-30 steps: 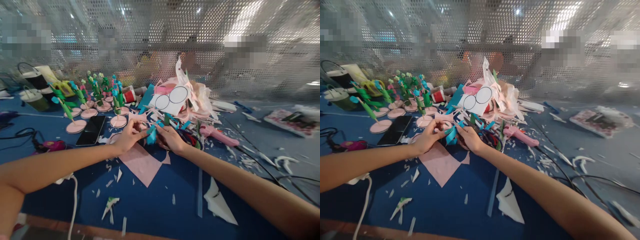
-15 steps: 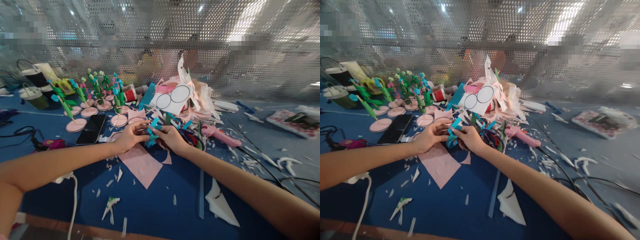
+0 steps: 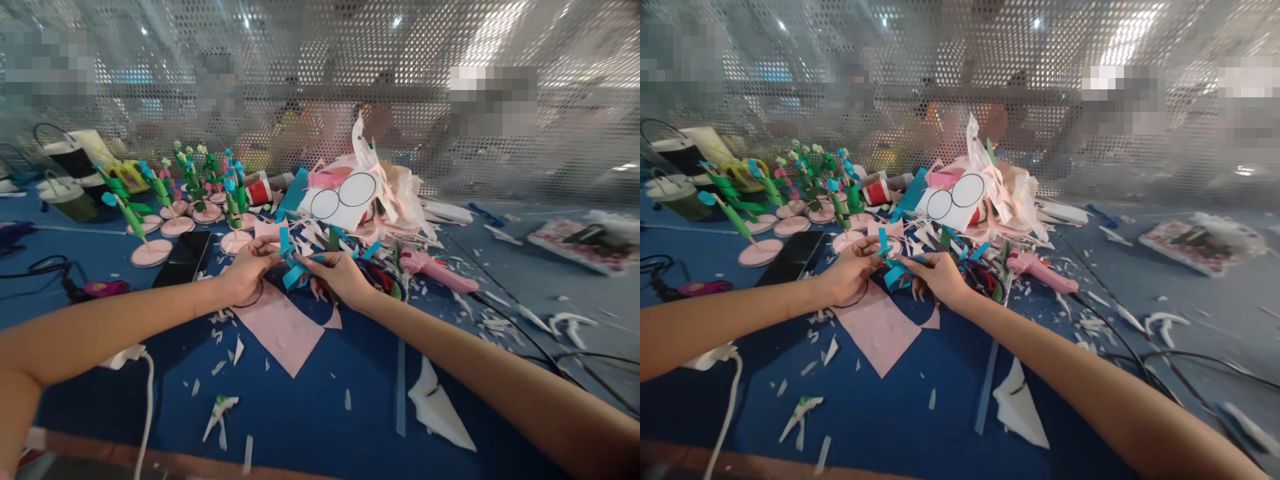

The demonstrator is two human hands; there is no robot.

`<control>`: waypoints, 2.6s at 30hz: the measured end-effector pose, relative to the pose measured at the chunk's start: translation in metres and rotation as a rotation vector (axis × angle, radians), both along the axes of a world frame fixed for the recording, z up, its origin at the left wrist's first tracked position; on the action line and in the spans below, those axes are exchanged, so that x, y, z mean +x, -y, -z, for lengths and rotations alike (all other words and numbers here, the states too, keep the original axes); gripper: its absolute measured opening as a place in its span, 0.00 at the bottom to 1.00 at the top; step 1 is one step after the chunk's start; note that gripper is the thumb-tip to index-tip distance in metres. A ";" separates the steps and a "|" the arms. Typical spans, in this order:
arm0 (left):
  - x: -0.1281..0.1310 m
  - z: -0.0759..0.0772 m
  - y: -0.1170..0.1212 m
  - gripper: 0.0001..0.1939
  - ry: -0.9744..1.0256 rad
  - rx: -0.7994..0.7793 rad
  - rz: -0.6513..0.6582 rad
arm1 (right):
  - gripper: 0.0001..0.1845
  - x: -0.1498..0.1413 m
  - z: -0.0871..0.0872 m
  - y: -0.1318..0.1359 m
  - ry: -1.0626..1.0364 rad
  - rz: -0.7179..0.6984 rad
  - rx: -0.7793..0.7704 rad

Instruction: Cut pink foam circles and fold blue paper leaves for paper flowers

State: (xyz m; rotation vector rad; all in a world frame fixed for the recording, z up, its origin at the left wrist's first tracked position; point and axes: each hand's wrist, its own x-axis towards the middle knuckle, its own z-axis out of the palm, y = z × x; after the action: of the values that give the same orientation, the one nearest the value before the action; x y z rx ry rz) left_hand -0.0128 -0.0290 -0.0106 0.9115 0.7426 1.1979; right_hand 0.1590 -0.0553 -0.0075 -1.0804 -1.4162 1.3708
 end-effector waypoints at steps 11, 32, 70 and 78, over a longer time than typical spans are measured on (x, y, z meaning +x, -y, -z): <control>-0.005 -0.008 -0.003 0.22 -0.088 -0.005 0.137 | 0.21 0.002 -0.001 0.002 0.067 0.110 0.074; -0.003 -0.004 0.008 0.11 -0.646 0.526 0.102 | 0.19 0.002 0.004 0.005 0.022 0.133 0.209; -0.015 -0.014 -0.008 0.45 -0.070 -0.247 0.440 | 0.05 0.010 0.013 0.000 0.274 0.313 0.718; -0.028 -0.015 -0.027 0.47 0.006 -0.420 0.725 | 0.13 0.021 0.003 0.001 0.474 0.110 1.120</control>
State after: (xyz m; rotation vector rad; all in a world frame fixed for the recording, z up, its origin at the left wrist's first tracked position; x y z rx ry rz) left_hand -0.0403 -0.0016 0.0045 0.7232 0.5517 0.3835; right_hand 0.1796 -0.0558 -0.0102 -0.6811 -2.0179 0.0808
